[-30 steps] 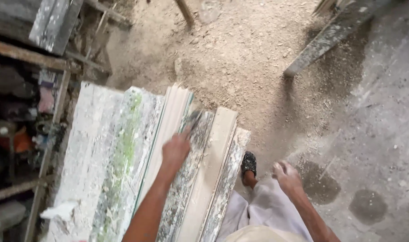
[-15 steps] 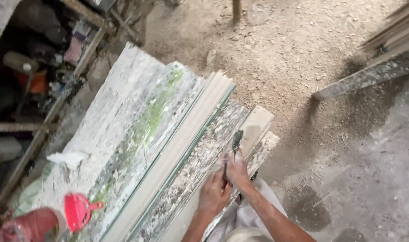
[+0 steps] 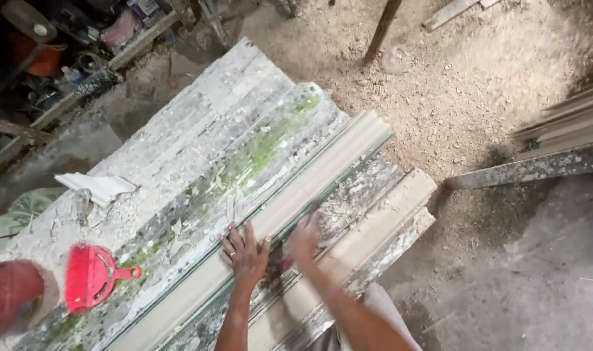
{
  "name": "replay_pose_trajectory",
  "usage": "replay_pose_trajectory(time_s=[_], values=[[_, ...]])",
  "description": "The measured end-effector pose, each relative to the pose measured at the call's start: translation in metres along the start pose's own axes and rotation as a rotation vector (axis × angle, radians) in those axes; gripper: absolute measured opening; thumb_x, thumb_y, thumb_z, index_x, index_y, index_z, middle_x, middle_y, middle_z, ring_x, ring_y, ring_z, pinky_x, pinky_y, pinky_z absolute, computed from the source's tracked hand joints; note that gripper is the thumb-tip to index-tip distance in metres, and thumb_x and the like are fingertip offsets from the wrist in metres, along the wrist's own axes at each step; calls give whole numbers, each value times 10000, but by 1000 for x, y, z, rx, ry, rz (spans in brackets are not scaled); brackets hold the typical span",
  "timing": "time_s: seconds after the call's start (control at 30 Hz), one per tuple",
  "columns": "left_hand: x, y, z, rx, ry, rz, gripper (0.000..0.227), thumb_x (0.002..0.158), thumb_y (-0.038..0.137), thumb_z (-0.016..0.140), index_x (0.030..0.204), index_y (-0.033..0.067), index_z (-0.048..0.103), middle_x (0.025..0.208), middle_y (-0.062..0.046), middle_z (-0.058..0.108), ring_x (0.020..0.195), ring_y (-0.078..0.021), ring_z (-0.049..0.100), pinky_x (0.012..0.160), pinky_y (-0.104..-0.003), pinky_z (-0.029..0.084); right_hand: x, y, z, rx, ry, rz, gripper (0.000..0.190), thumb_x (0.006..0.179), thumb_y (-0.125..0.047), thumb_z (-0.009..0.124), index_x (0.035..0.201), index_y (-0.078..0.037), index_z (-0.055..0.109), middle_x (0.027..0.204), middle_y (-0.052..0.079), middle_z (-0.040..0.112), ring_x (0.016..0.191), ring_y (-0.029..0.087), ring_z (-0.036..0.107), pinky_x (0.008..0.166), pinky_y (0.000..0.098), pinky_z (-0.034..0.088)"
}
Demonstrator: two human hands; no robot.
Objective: The person uses a brush to scrub and clean the surface of several long wooden planks laid on a workbench. The person repeatedly brushes along the length of each plank, removing dust and debris, and occasionally repositions the planks to access different areas.
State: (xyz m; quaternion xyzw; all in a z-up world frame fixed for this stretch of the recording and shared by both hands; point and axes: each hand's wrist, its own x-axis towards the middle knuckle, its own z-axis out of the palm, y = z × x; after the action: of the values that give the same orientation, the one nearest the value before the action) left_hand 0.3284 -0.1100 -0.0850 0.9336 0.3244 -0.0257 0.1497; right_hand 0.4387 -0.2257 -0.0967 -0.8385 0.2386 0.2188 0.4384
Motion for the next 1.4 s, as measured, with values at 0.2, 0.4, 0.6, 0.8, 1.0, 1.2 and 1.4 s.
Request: replay_pose_trajectory(time_s=[0.2, 0.4, 0.6, 0.8, 1.0, 1.2, 1.4], values=[[15, 9, -48, -223, -377, -99, 886, 948, 795, 340, 1649, 287, 151, 1704, -135, -136, 1501, -507, -176, 1152, -686, -58, 98, -151, -268, -150, 44, -185, 398, 1115, -263, 306, 1422, -11, 326, 1299, 247, 458, 1130, 413, 472, 947, 499, 392], [11, 25, -65, -243, -508, -163, 899, 868, 769, 184, 1639, 346, 0, 1685, -58, -295, 1535, -386, -278, 1182, -636, -167, 141, -189, -418, -87, 138, -309, 367, 1153, -246, 344, 1357, 27, 481, 906, 85, 608, 744, 186, 564, 592, 359, 439], [61, 112, -2, -164, 73, -79, 779, 978, 542, 469, 1585, 76, 322, 1627, -281, 200, 1513, -460, 137, 1198, -617, 92, 161, -135, -387, -94, -31, -45, 705, 1054, 12, 387, 1587, -434, 270, 1727, -46, -16, 932, 77, 555, 391, 211, 241], [168, 306, 31, -222, 329, 268, 691, 961, 425, 618, 1536, 92, 431, 1551, -266, 369, 1406, -483, 391, 1086, -647, 321, 226, -90, -348, -236, -277, -167, 620, 987, -585, 559, 1302, -67, 690, 1160, 224, 726, 1043, 363, 699, 894, 523, 540], [222, 387, 68, -35, 87, 178, 625, 1048, 383, 475, 1592, 102, 354, 1676, -242, 174, 1552, -481, 74, 1167, -708, 48, 265, -141, -360, -454, -551, -148, 683, 952, -771, 400, 1039, -193, 755, 919, 129, 761, 982, 364, 726, 892, 528, 519], [223, 390, 64, 99, 82, 238, 546, 1025, 353, 465, 1541, 175, 458, 1672, -196, 255, 1542, -470, 180, 1180, -697, 124, 284, -181, -342, -642, -726, -185, 606, 1017, -674, 360, 1464, -329, 580, 1287, 203, 683, 1258, 377, 625, 1095, 526, 461], [220, 385, 63, 87, -62, 191, 541, 1056, 338, 357, 1588, 246, 386, 1702, -134, 207, 1569, -421, 104, 1208, -634, 104, 278, -193, -350, -678, -836, -100, 730, 1003, -684, 261, 1487, -210, 534, 1417, 151, 629, 1344, 346, 574, 1147, 503, 421]])
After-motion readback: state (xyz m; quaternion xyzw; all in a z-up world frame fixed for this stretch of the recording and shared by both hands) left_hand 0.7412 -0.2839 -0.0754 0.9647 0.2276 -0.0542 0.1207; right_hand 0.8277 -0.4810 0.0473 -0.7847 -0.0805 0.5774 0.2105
